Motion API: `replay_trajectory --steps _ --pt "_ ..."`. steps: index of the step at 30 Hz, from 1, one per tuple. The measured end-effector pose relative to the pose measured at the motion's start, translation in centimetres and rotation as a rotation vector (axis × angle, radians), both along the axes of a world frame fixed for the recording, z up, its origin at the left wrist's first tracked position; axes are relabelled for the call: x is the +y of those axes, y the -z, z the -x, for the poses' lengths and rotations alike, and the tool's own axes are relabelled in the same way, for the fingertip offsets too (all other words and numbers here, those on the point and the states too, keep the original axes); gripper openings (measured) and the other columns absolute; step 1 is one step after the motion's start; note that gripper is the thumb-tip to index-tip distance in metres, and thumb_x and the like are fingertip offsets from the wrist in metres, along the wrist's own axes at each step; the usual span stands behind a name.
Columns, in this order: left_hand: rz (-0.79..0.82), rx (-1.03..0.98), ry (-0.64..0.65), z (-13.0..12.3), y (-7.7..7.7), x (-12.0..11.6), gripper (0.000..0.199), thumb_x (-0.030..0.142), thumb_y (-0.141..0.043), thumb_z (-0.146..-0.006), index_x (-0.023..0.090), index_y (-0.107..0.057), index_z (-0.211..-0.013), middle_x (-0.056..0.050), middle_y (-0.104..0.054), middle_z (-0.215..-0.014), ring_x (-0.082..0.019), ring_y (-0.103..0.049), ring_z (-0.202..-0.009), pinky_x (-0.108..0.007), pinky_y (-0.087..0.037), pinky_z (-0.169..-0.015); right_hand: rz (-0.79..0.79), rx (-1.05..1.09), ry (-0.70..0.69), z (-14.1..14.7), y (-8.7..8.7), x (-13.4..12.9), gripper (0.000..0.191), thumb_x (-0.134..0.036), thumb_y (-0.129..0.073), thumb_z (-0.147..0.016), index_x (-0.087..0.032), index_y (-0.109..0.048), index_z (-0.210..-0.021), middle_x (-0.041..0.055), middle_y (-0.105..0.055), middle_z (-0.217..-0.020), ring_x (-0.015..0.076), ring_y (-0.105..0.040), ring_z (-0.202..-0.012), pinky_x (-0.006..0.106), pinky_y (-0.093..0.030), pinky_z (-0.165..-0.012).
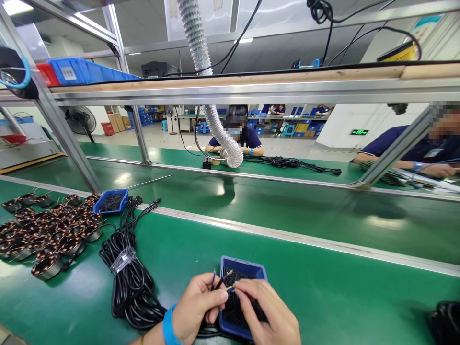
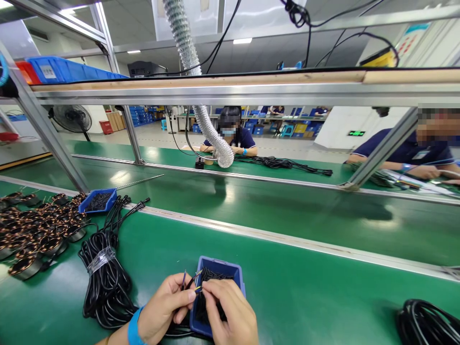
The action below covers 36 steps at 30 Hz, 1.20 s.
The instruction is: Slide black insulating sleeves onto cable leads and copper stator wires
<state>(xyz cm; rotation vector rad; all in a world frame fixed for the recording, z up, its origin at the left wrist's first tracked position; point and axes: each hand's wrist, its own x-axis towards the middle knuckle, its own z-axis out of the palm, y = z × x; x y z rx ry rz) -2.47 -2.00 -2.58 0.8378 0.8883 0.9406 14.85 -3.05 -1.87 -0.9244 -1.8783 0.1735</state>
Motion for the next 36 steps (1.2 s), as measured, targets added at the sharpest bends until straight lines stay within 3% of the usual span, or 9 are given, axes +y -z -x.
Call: replay_trajectory --steps 5,7,11,15,20,36 --pt "-0.012 -0.01 0.007 -0.24 0.28 0.05 0.05 0.054 -0.086 -0.06 0.016 -0.056 -0.073 0.004 -0.056 -0.059 -0.001 -0.033 -0.034 -0.017 -0.019 -0.036 -0.144 -0.163 -0.089 -0.59 0.16 0.72 0.039 -0.003 -0.049 -0.093 -0.02 -0.058 -0.127 0.0067 -0.077 -0.104 0.0174 -0.073 -0.094 0.026 -0.059 -0.082" --pt "-0.008 -0.007 0.005 -0.24 0.35 0.12 0.051 0.055 -0.086 -0.06 0.016 -0.056 -0.071 0.004 -0.058 -0.059 -0.001 -0.034 -0.034 -0.017 -0.018 -0.036 -0.139 -0.168 -0.057 -0.79 0.07 0.83 0.038 -0.006 -0.049 -0.095 -0.021 -0.058 -0.129 0.0058 -0.077 -0.106 0.017 -0.074 -0.094 0.024 -0.06 -0.083" --pt "0.008 0.008 -0.001 -0.12 0.15 0.11 0.051 0.055 -0.085 -0.06 0.015 -0.056 -0.071 0.003 -0.058 -0.059 -0.001 -0.034 -0.034 -0.017 -0.019 -0.036 0.074 -0.006 0.07 -0.84 0.11 0.43 0.031 -0.013 -0.053 -0.097 -0.024 -0.058 -0.125 0.0018 -0.078 -0.104 0.0141 -0.075 -0.093 0.02 -0.058 -0.087" --pt "0.014 0.009 0.018 -0.12 -0.24 0.0 0.051 0.055 -0.085 -0.06 0.016 -0.056 -0.073 0.004 -0.058 -0.061 0.0 -0.033 -0.034 -0.017 -0.018 -0.036 0.224 0.125 0.032 -0.52 0.39 -0.05 0.028 -0.017 -0.056 -0.096 -0.027 -0.06 -0.122 -0.0018 -0.079 -0.1 0.0123 -0.077 -0.088 0.016 -0.058 -0.085" --pt "0.0 -0.008 0.039 -0.23 -0.09 -0.08 0.05 0.054 -0.085 -0.061 0.016 -0.054 -0.072 0.005 -0.057 -0.059 0.0 -0.033 -0.034 -0.016 -0.018 -0.035 0.222 0.123 0.028 -0.38 0.46 -0.05 0.02 -0.018 -0.06 -0.094 -0.026 -0.069 -0.11 -0.0004 -0.08 -0.098 0.0142 -0.077 -0.086 0.017 -0.059 -0.083" --pt "-0.024 -0.031 0.057 -0.25 0.25 -0.01 0.048 0.053 -0.084 -0.063 0.017 -0.053 -0.072 0.004 -0.057 -0.059 0.0 -0.033 -0.033 -0.017 -0.017 -0.034 0.139 0.096 0.022 -0.41 0.03 0.0 0.023 -0.015 -0.058 -0.093 -0.027 -0.068 -0.109 -0.0014 -0.079 -0.095 0.0139 -0.076 -0.081 0.017 -0.06 -0.08"
